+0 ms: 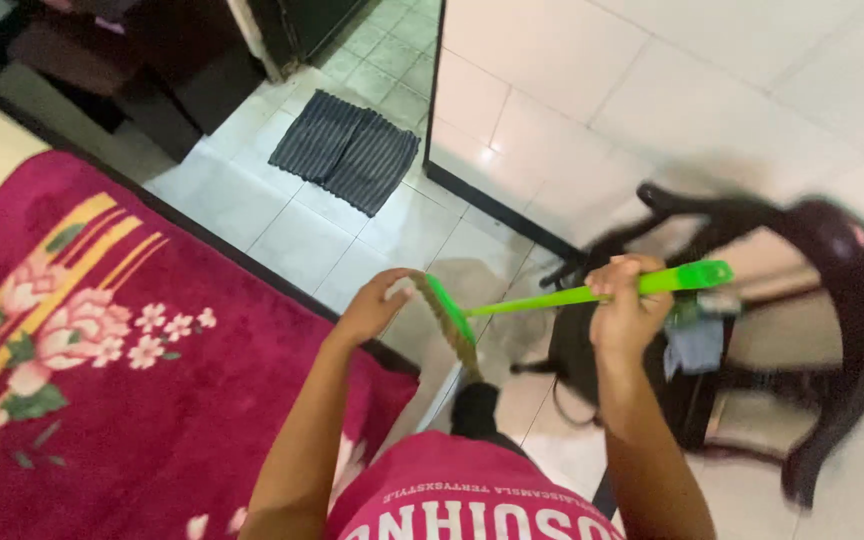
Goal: The person sweeps the tiled floor of a room using a green broom. They move a chair and a small table to clean underneath them, then sweep around a bed and a floral blanket. The person also lifts the blanket to sweep the floor beneath it.
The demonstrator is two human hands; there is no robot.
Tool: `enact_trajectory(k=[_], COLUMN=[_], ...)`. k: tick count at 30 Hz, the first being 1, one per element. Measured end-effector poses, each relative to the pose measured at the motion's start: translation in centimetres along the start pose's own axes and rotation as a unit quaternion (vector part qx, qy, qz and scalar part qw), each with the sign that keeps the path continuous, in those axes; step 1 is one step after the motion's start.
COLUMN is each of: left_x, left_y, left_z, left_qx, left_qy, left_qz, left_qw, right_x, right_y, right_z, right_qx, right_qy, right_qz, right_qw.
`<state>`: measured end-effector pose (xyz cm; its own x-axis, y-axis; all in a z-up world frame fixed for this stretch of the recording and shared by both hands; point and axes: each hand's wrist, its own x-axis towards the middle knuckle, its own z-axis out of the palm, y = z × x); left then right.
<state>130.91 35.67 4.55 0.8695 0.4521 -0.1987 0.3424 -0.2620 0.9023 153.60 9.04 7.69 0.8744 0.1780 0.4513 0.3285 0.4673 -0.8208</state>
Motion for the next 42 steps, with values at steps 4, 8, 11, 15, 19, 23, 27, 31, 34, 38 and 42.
enact_trajectory(k=[4, 8, 11, 15, 19, 23, 27, 31, 34, 38, 42], left_x=[4.9, 6.3, 8.1, 13.5, 22.0, 33.0, 41.6, 50.8, 57.2, 61.4, 61.5], left_y=[-5.8, -7.0, -9.3, -10.9, -11.9, -9.3, -7.8, -8.0, -8.3, -9.0, -10.8], left_z=[-0.5, -3.8, -6.2, -10.6, -15.9, -24.1, -30.1, -35.1, -39.0, -42.5, -44.8], left_qx=[-0.006, -0.014, -0.036, -0.072, -0.073, 0.002, 0.021, 0.026, 0.064, 0.05, 0.005], left_qy=[0.061, 0.127, 0.183, 0.231, 0.229, 0.172, 0.136, 0.129, 0.123, 0.161, 0.211], left_qz=[-0.098, -0.162, -0.197, -0.23, -0.231, -0.179, -0.153, -0.103, -0.109, -0.106, -0.127], left_qw=[0.993, 0.978, 0.962, 0.943, 0.943, 0.969, 0.979, 0.986, 0.984, 0.98, 0.969], right_x=[7.0, 11.6, 15.0, 20.4, 25.6, 32.0, 36.5, 41.9, 45.6, 48.0, 49.0], right_y=[6.5, 11.2, 15.5, 21.3, 28.2, 34.4, 39.2, 44.4, 48.9, 53.3, 54.5], right_z=[3.4, 9.8, 14.0, 20.2, 27.5, 36.2, 41.4, 46.4, 51.4, 57.5, 63.1], right_qx=[-0.023, -0.043, -0.025, 0.037, 0.046, 0.058, 0.046, 0.038, 0.039, 0.049, 0.1], right_qy=[-0.013, -0.057, -0.109, -0.168, -0.168, -0.166, -0.181, -0.178, -0.194, -0.241, -0.308], right_qz=[0.011, -0.007, -0.019, -0.055, -0.051, -0.064, -0.084, -0.074, -0.063, -0.012, 0.02], right_qw=[1.0, 0.997, 0.994, 0.984, 0.983, 0.982, 0.979, 0.981, 0.978, 0.969, 0.946])
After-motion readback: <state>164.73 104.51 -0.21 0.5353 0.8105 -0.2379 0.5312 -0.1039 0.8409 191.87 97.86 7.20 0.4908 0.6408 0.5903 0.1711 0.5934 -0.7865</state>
